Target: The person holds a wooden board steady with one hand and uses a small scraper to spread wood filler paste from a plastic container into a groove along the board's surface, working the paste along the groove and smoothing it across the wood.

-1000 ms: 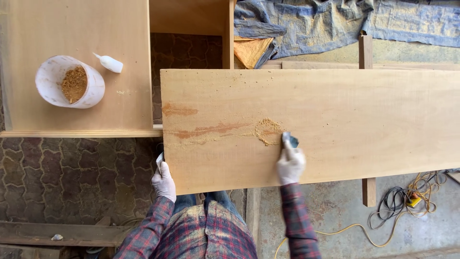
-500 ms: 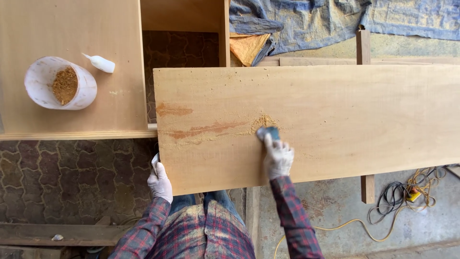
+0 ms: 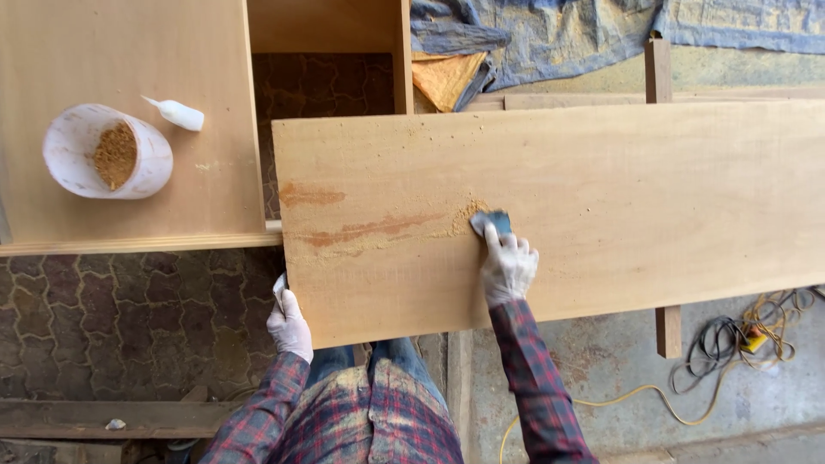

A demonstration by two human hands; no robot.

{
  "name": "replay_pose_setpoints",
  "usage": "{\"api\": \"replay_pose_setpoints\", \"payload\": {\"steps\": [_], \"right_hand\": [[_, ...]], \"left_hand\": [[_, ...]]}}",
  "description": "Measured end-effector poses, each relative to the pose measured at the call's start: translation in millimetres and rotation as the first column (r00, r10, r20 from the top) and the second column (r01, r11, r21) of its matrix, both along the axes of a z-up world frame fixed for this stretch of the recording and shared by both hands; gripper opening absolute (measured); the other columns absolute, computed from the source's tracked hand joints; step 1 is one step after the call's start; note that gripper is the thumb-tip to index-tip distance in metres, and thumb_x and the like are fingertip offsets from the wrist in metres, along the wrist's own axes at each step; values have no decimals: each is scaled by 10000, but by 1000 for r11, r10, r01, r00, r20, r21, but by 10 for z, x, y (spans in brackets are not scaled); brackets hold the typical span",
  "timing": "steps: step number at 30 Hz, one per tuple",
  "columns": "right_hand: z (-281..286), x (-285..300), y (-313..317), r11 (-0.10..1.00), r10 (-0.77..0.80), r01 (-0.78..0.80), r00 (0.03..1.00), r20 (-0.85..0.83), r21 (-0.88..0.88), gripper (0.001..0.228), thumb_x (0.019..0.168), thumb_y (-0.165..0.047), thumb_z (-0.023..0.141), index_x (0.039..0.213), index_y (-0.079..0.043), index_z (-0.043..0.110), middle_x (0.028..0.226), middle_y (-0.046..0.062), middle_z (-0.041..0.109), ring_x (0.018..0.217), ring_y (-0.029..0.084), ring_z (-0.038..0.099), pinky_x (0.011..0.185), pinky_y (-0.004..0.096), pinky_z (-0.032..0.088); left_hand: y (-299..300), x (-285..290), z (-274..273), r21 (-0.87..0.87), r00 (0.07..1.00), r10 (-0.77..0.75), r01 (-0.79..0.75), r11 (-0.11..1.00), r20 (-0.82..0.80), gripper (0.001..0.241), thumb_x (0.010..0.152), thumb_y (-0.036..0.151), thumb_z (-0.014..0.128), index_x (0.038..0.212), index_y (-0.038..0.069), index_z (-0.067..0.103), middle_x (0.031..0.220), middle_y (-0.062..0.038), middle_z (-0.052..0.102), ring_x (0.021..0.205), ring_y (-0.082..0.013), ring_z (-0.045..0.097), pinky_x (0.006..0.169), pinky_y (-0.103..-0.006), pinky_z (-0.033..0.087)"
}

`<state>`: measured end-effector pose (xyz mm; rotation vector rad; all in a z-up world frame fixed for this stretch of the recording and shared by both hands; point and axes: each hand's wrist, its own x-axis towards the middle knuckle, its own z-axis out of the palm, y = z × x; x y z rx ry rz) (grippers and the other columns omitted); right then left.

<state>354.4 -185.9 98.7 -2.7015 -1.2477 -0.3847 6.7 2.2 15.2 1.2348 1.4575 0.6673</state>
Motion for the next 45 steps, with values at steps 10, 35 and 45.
{"api": "replay_pose_setpoints", "payload": {"steps": [10,35,45], "right_hand": [[-121,84,-113,999,39,-38,999,-26,30,523,830,42,623,1315,-147,667,934,41,622,841,249,573,746,407,415],[-139,305,-79,997,8,-20,983,-181,-68,500,957,13,539,1360,-240,694,853,26,630,727,178,549,633,334,448],[-369,349,-170,897,105,7,968,-228,442,437,1026,-1,611,1399,-226,636,986,61,669,791,160,635,631,227,521]], "left_hand": [[-10,-65,-126,-50,999,27,-29,998,-31,504,1093,416,504,1249,-34,668,1073,-43,723,934,-116,618,847,-297,505],[2,-50,-88,-24,996,20,-22,999,-88,485,1072,421,525,1231,-10,682,1041,-53,731,922,-125,631,829,-310,507],[-2,-59,-172,-60,997,41,-45,997,-71,498,1067,440,528,1234,-1,689,1048,-50,728,942,-125,637,841,-304,509]]}}
